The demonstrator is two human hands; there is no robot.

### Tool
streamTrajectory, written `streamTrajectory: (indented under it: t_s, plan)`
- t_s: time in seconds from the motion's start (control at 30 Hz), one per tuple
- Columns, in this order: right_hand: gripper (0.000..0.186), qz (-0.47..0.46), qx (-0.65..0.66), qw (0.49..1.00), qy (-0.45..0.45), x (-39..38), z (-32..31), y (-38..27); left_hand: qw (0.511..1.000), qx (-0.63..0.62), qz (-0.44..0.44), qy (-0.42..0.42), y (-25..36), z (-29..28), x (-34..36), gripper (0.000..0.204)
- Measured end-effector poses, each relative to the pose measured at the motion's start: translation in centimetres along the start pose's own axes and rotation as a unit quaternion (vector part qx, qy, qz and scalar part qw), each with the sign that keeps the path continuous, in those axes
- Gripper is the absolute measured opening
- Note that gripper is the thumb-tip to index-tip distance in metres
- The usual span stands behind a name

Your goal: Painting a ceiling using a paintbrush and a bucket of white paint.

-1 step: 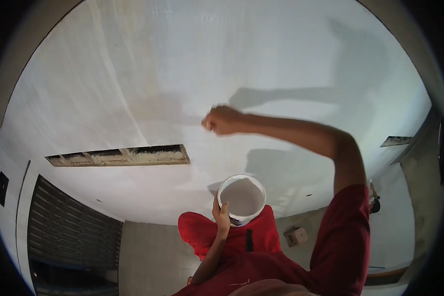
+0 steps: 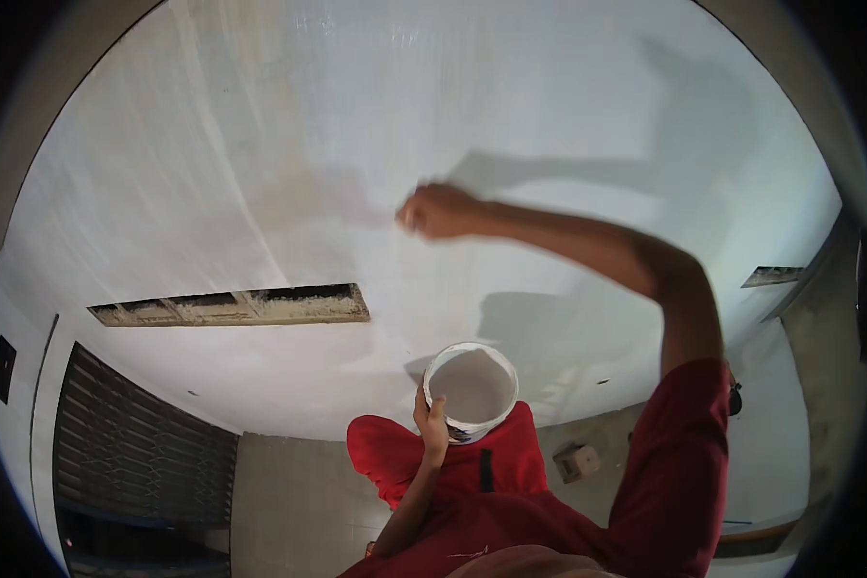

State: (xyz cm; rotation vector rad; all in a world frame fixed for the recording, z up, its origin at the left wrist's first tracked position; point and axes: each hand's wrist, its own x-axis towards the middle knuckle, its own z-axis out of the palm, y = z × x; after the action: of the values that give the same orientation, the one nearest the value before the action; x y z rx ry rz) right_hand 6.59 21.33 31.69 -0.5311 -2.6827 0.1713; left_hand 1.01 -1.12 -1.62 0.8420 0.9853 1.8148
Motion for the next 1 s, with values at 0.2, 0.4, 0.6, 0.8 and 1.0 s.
streamTrajectory:
  t_s: [0.2, 0.4, 0.6, 0.8, 1.0]
  plan:
    - [0.016, -0.03, -0.279, 0.945, 0.17, 2.8, -27.4, -5.2, 1.0, -0.005, -0.012, -0.001, 0.6, 1.7, 0.3, 0.051]
    - [0.02, -0.213, -0.469, 0.773, 0.371, 2.6, -24.9, -2.7, 1.0, -0.014, -0.001, -0.021, 0.1, 1.9, 0.5, 0.053]
    - [0.017, -0.109, -0.597, 0.791, 0.08, -5.9, -1.7, 2.5, 1.0, -0.008, -0.012, -0.008, 0.7, 1.3, 0.0, 0.054]
    - [0.004, 0.067, -0.07, 0.993, -0.065, -9.3, 3.5, 2.1, 1.0, 0.002, 0.003, 0.008, 0.5, 0.8, 0.0, 0.055]
    - [0.015, 0.029, -0.124, 0.986, 0.11, -1.4, -17.4, 1.4, 1.0, 0.008, -0.008, 0.004, 0.6, 0.5, 0.5, 0.056]
